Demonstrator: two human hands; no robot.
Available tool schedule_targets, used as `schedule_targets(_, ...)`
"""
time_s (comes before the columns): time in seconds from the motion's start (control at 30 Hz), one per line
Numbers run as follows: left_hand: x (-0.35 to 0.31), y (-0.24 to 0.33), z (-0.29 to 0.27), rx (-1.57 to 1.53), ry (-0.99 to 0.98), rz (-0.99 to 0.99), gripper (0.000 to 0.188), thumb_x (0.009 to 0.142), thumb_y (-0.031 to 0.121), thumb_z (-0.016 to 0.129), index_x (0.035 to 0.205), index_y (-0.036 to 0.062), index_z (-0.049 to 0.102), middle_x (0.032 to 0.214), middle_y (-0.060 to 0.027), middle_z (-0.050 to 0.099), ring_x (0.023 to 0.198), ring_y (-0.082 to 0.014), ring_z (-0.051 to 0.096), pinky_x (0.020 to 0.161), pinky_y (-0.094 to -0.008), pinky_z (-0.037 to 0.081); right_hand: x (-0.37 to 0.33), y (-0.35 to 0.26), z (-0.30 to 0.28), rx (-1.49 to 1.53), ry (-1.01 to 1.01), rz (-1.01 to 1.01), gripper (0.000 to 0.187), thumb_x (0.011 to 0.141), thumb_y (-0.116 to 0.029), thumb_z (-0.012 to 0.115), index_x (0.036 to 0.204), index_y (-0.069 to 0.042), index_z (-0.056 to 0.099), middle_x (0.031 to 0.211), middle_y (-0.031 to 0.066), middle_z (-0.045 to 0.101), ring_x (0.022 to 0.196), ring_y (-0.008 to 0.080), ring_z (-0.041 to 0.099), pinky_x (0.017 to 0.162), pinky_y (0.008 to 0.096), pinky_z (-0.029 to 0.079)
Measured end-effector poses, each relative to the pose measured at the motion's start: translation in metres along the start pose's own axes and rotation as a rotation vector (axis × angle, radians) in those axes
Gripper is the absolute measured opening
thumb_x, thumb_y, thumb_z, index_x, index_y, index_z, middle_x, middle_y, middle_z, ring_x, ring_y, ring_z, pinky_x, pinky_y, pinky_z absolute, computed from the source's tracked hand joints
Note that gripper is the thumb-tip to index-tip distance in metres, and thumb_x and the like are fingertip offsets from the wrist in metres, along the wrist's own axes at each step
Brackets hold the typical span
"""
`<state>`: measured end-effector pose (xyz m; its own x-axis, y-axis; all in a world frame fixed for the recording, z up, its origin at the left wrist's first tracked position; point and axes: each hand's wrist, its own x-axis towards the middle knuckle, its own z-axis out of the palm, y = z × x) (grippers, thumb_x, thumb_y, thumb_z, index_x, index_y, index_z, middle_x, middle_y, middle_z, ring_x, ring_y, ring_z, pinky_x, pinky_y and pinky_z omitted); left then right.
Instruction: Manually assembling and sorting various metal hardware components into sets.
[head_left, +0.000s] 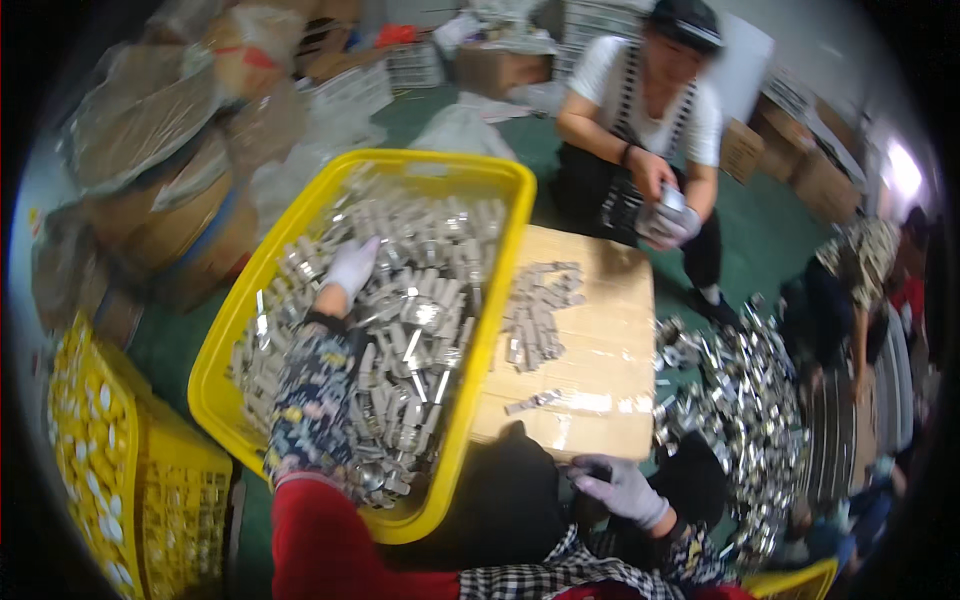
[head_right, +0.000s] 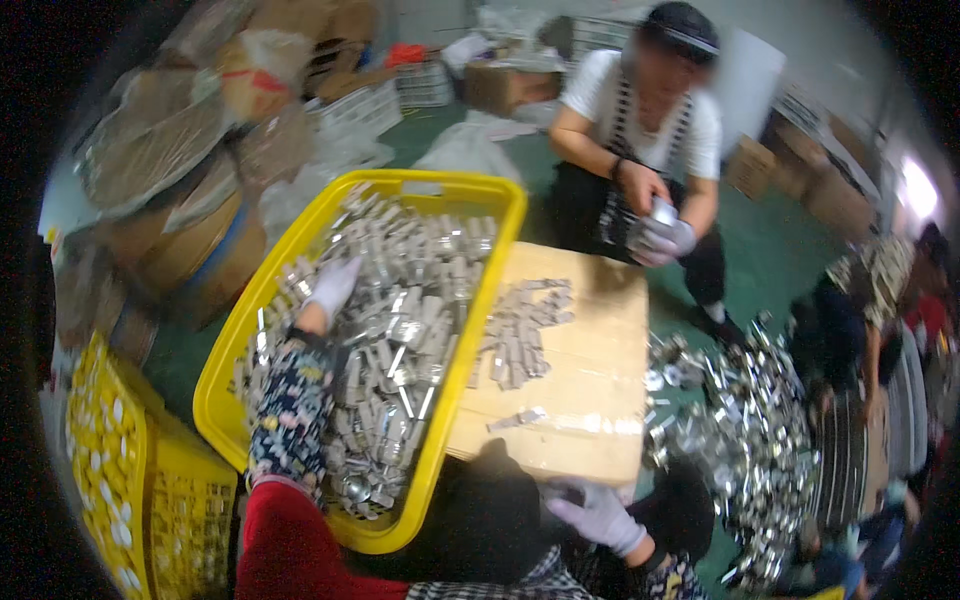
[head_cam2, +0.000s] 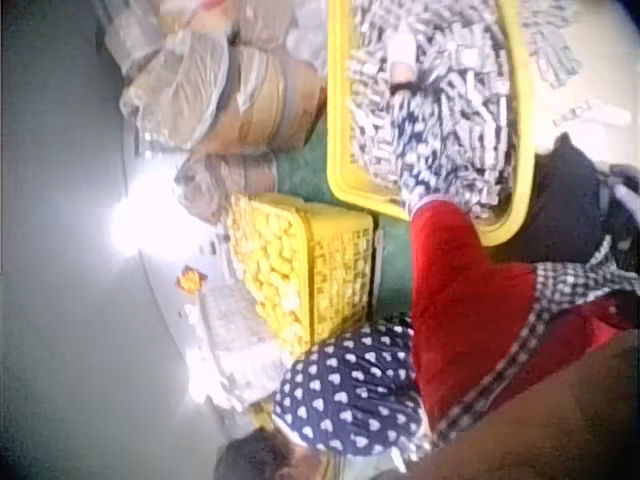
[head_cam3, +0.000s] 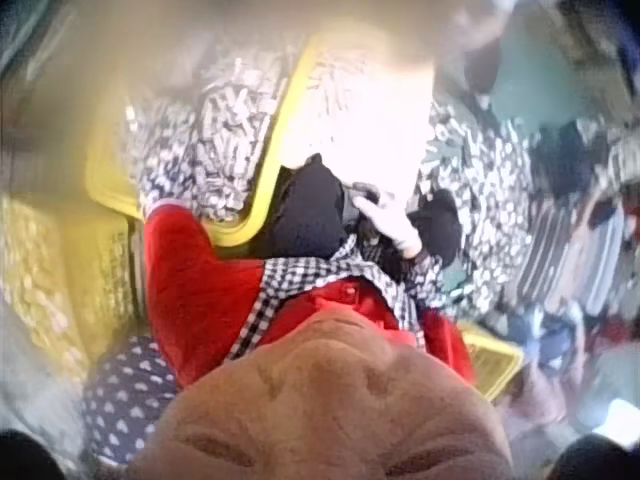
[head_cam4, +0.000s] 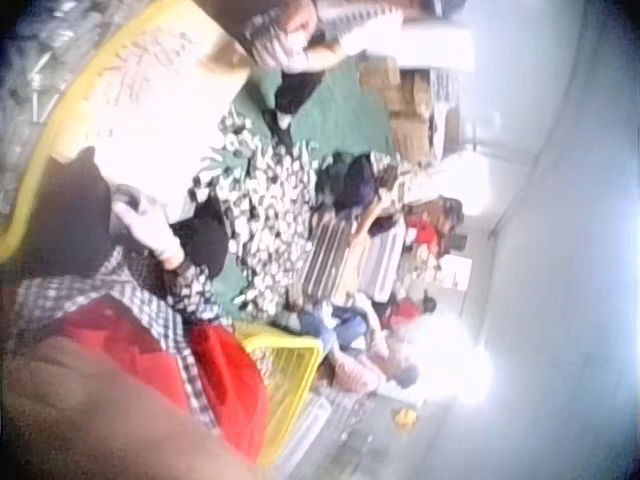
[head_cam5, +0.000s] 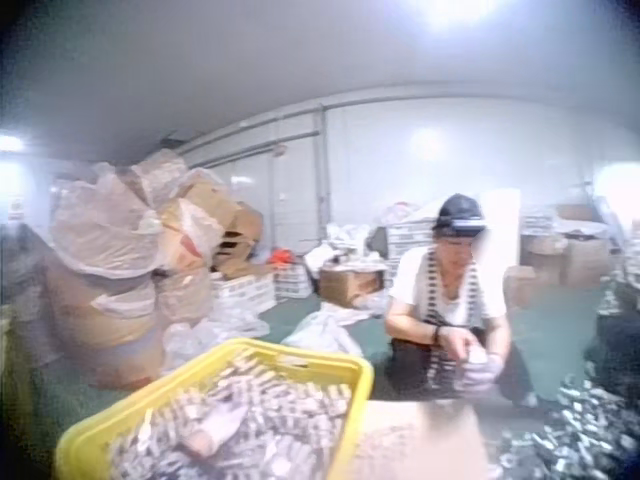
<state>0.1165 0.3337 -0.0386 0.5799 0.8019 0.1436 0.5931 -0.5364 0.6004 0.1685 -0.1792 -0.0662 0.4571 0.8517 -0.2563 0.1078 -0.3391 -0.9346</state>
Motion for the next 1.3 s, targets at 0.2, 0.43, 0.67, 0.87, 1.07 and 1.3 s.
schedule_targets(0.2, -0.071, 0.094, 0.016, -0.433, -0.235, 0.147, 0.041, 0.085, 0.030, 0.053, 0.114, -0.0001, 0.054, 0.082, -0.0067, 0.060, 0.060, -0.0124, 0.055, 0.054, -0.0264, 0.046, -0.041, -0.024, -0.032, -0.405, 0.060, -0.185, 0.049, 0.084, -0.037, 0.055, 0.113, 0.001, 0.051, 0.104, 0.0197, 0.059, 0.097, 0.0294, 0.057, 0.087, 0.0343, 0.042)
schedule_targets(0.43, -0.131, 0.226, 0.084, -0.553, -0.584, 0.108, 0.049, 0.085, 0.044, 0.052, 0.109, 0.0023, 0.057, 0.070, -0.0026, 0.057, 0.055, -0.0079, 0.051, 0.046, -0.0204, 0.039, -0.141, -0.026, -0.072, -0.284, 0.594, -0.118, 0.033, 0.077, -0.026, 0.061, 0.098, -0.002, 0.060, 0.084, 0.0168, 0.063, 0.082, 0.0323, 0.062, 0.074, 0.0345, 0.049)
schedule_targets(0.67, -0.117, 0.292, 0.192, -0.790, -0.772, -0.041, 0.083, 0.078, 0.072, 0.034, 0.109, -0.0022, 0.056, 0.087, -0.0103, 0.061, 0.074, -0.0189, 0.058, 0.062, -0.0301, 0.047, -0.165, 0.018, -0.072, -0.289, 0.906, -0.324, 0.015, 0.069, -0.014, 0.063, 0.080, -0.004, 0.063, 0.072, 0.0128, 0.062, 0.066, 0.0285, 0.060, 0.061, 0.0342, 0.048)
schedule_targets(0.87, -0.098, 0.332, 0.216, -0.880, -1.007, -0.476, 0.094, 0.069, 0.083, 0.028, 0.108, 0.0023, 0.057, 0.094, -0.0114, 0.060, 0.082, -0.0245, 0.055, 0.069, -0.0355, 0.043, -0.176, 0.037, -0.082, -0.175, 0.975, -0.318, 0.011, 0.070, -0.013, 0.061, 0.077, -0.004, 0.062, 0.070, 0.0110, 0.061, 0.065, 0.0271, 0.060, 0.060, 0.0344, 0.048)
schedule_targets(1.07, -0.077, 0.338, 0.240, -0.909, -1.070, -0.427, 0.056, 0.074, 0.066, 0.052, 0.085, 0.0119, 0.061, 0.056, 0.0036, 0.050, 0.048, -0.0111, 0.047, 0.039, -0.0206, 0.031, -0.176, 0.038, -0.092, -0.091, 0.963, -0.336, 0.013, 0.076, -0.015, 0.058, 0.079, -0.003, 0.060, 0.071, 0.0101, 0.061, 0.064, 0.0247, 0.059, 0.060, 0.0329, 0.047)
schedule_targets(1.3, -0.113, 0.334, 0.244, -0.737, -0.857, -0.290, 0.022, 0.078, 0.033, 0.066, 0.080, 0.0124, 0.058, 0.062, 0.0029, 0.053, 0.048, -0.0071, 0.047, 0.038, -0.0185, 0.030, -0.175, 0.037, -0.093, -0.144, 0.992, -0.366, 0.007, 0.078, -0.009, 0.057, 0.079, -0.002, 0.057, 0.070, 0.0098, 0.060, 0.062, 0.0190, 0.059, 0.057, 0.0289, 0.048)
